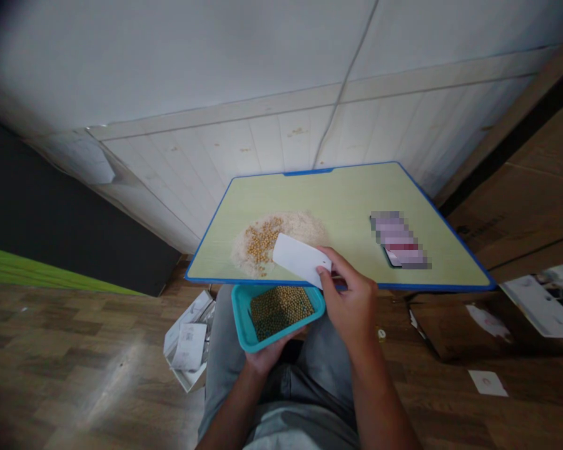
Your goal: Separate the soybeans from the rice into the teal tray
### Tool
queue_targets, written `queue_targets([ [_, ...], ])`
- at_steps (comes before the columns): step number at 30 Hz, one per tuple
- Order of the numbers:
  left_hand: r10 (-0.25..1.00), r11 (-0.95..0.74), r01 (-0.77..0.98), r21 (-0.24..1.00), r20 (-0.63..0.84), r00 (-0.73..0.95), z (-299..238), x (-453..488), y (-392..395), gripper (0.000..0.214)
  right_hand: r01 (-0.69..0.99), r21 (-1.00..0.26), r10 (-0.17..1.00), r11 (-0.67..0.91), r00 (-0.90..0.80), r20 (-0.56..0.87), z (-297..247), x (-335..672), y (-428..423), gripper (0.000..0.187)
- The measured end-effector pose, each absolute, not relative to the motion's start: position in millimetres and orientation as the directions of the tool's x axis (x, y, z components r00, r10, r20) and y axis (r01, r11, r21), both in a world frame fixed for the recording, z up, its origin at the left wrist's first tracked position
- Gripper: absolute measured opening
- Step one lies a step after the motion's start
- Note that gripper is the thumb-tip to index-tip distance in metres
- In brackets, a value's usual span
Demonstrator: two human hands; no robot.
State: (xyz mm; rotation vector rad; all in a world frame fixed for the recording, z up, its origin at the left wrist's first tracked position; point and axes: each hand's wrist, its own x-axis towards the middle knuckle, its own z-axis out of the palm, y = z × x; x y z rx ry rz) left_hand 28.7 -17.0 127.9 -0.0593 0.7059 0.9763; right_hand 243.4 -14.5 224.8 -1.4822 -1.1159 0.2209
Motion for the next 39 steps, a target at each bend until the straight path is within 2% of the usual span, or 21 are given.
queue_targets([
  [10,0.731,0.594,-0.763,0.256,-0.566,0.380,124,26,-16,0.068,0.518,-0.842,0.760,0.151,0.484,0.434,219,236,-15,0.034],
  [19,0.745,0.592,-0.754,0.285,-0.550,0.378,119,26,-17,0.069,0.510,-0.855,0.690,0.093,0.586,0.425,223,245,-15,0.037],
  [24,0.734,0.583,-0.777,0.239,-0.565,0.377,119,27,-18,0.074,0.511,-0.852,0.678,0.113,0.588,0.442,223,250,-14,0.036],
  [29,0.746,0.560,-0.786,0.261,-0.572,0.342,119,28,-21,0.070,0.484,-0.864,0.658,0.140,0.606,0.447,227,255,-7,0.038],
  [39,0.704,0.558,-0.800,0.221,-0.637,0.314,118,28,-20,0.064,0.468,-0.869,0.725,0.162,0.540,0.427,231,253,10,0.037],
])
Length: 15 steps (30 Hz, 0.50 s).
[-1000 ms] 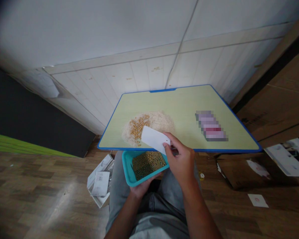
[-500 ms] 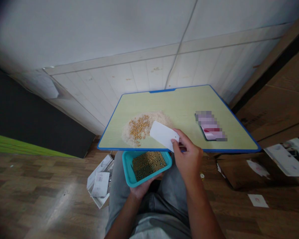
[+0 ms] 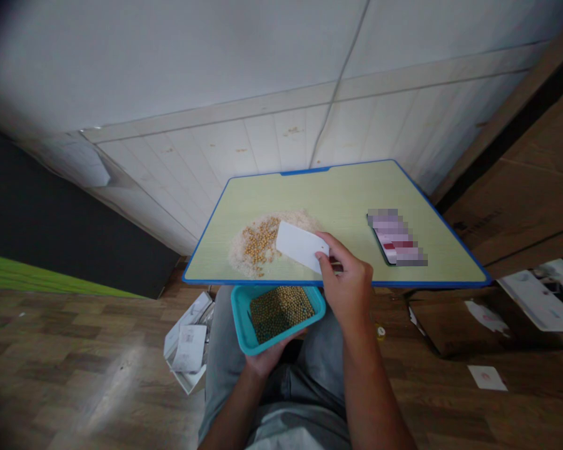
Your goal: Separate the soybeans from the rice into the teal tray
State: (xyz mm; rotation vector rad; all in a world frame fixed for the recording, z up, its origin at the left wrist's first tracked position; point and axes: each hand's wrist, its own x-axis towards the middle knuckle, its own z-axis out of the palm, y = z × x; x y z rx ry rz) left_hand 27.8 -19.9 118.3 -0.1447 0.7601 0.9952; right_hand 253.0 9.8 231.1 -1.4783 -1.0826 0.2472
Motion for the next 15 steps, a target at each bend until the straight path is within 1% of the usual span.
queue_targets([
  [3,0.709,0.558,-0.793,0.245,-0.637,0.302,112,26,-21,0.066,0.475,-0.863,0.732,0.171,0.525,0.434,230,253,9,0.036],
  [9,0.759,0.560,-0.764,0.321,-0.568,0.318,102,26,-20,0.068,0.476,-0.863,0.704,0.171,0.554,0.445,231,254,13,0.038],
  [15,0.764,0.567,-0.760,0.317,-0.548,0.341,83,21,-19,0.064,0.463,-0.867,0.729,0.183,0.528,0.436,231,254,12,0.037],
])
